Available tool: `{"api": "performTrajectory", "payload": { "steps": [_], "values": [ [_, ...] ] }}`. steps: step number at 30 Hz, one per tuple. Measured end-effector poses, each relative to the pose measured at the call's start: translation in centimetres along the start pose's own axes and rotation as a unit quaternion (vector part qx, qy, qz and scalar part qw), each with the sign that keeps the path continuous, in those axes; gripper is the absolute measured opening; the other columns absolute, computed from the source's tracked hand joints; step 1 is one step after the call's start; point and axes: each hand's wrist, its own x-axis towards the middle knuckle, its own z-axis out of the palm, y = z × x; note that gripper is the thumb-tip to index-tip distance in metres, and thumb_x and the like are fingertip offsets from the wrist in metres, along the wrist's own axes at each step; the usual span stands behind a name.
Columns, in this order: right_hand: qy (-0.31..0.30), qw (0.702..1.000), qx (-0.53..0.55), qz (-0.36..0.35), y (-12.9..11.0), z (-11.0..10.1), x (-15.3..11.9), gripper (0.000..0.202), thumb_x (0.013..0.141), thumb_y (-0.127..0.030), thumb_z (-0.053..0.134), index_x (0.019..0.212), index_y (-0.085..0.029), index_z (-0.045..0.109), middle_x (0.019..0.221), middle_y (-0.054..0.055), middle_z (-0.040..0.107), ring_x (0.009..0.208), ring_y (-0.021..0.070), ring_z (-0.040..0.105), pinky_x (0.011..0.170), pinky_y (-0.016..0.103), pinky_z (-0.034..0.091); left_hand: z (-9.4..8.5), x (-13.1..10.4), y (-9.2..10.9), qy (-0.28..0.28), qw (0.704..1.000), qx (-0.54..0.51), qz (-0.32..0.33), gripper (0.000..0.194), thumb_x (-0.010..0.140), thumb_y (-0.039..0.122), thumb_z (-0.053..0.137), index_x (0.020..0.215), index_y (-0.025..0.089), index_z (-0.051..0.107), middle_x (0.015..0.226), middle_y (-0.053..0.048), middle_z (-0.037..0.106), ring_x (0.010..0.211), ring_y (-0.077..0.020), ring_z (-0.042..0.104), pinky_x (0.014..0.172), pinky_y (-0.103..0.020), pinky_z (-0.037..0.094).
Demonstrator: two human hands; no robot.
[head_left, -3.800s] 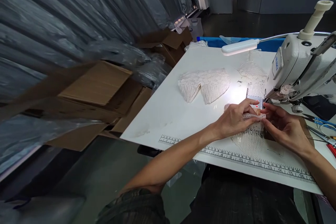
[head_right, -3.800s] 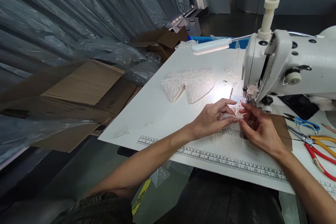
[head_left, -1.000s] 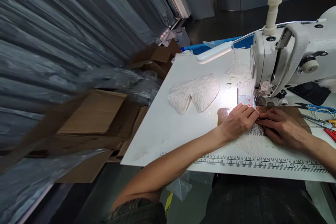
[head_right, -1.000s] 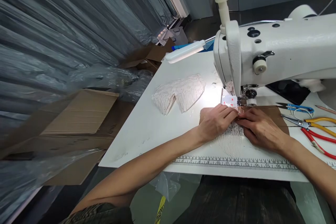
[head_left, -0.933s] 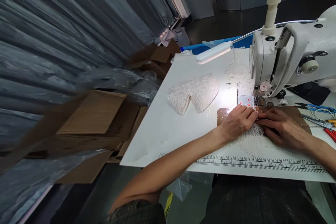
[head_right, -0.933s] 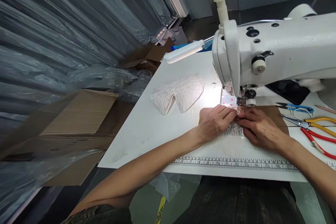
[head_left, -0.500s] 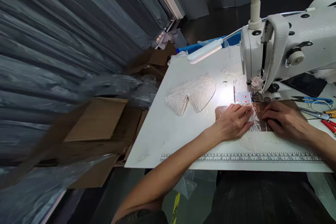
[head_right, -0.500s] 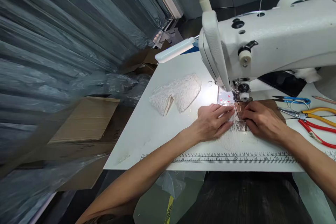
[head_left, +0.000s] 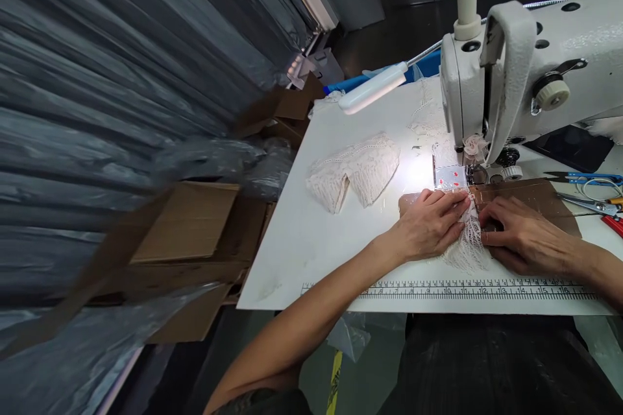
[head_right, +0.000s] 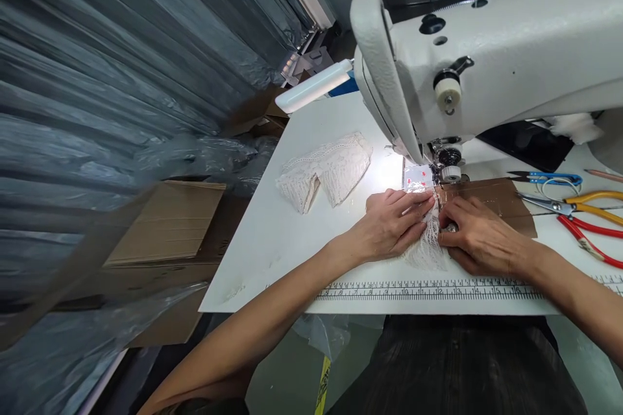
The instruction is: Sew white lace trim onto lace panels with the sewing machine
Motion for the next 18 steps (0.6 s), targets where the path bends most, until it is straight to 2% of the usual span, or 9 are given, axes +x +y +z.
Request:
{"api": "performTrajectory", "payload": {
  "steps": [5, 8, 12, 15, 18],
  "values": [
    [-0.019, 0.999, 0.048, 0.017, -0.1, -0.5, 0.0, 0.023, 0.090, -0.014, 0.051, 0.085, -0.020, 0.072, 0.097, 0.010, 0.061, 0.091, 0.0231, 0.056, 0.080, 0.039, 0.045, -2.3, 0.4, -0.4, -0.120, 0.992, 0.007, 0.038, 0.053, 0.090, 0.023, 0.041, 0.140, 0.004, 0.048, 0.143, -0.021, 0.053, 0.111, -0.0303, 0.056, 0.088, -0.042, 0.044],
    [-0.011, 0.998, 0.056, 0.012, 0.1, -0.6, -0.1, 0.025, 0.090, -0.014, 0.051, 0.091, -0.021, 0.075, 0.098, 0.010, 0.061, 0.092, 0.0228, 0.057, 0.081, 0.040, 0.046, -3.4, 0.8, -0.4, -0.159, 0.986, 0.014, 0.051, 0.059, 0.086, 0.020, 0.044, 0.141, 0.001, 0.046, 0.146, -0.023, 0.049, 0.112, -0.0318, 0.056, 0.088, -0.042, 0.044],
    [0.001, 0.999, 0.049, 0.001, 0.2, -0.5, -0.1, 0.025, 0.089, -0.013, 0.052, 0.093, -0.020, 0.076, 0.098, 0.011, 0.061, 0.092, 0.0235, 0.057, 0.080, 0.040, 0.047, -3.8, 1.1, -0.1, -0.171, 0.984, 0.024, 0.052, 0.060, 0.084, 0.022, 0.046, 0.140, 0.001, 0.047, 0.147, -0.023, 0.048, 0.110, -0.0322, 0.055, 0.089, -0.043, 0.043],
    [0.006, 0.999, 0.049, -0.007, 0.1, -0.6, -0.1, 0.025, 0.089, -0.013, 0.052, 0.093, -0.019, 0.076, 0.098, 0.011, 0.061, 0.092, 0.0241, 0.058, 0.079, 0.040, 0.048, -3.1, 1.2, 0.2, -0.149, 0.987, 0.040, 0.044, 0.053, 0.095, 0.029, 0.038, 0.140, 0.002, 0.047, 0.141, -0.022, 0.053, 0.107, -0.0304, 0.057, 0.088, -0.042, 0.043],
    [0.005, 0.999, 0.048, -0.012, 0.2, -0.6, 0.0, 0.027, 0.090, -0.014, 0.050, 0.094, -0.020, 0.076, 0.097, 0.011, 0.061, 0.091, 0.0237, 0.058, 0.078, 0.040, 0.048, -2.0, 1.1, 0.5, -0.116, 0.990, 0.064, 0.042, 0.057, 0.105, 0.042, 0.028, 0.141, 0.001, 0.044, 0.134, -0.021, 0.058, 0.104, -0.0283, 0.058, 0.087, -0.040, 0.043]
  ]
}}
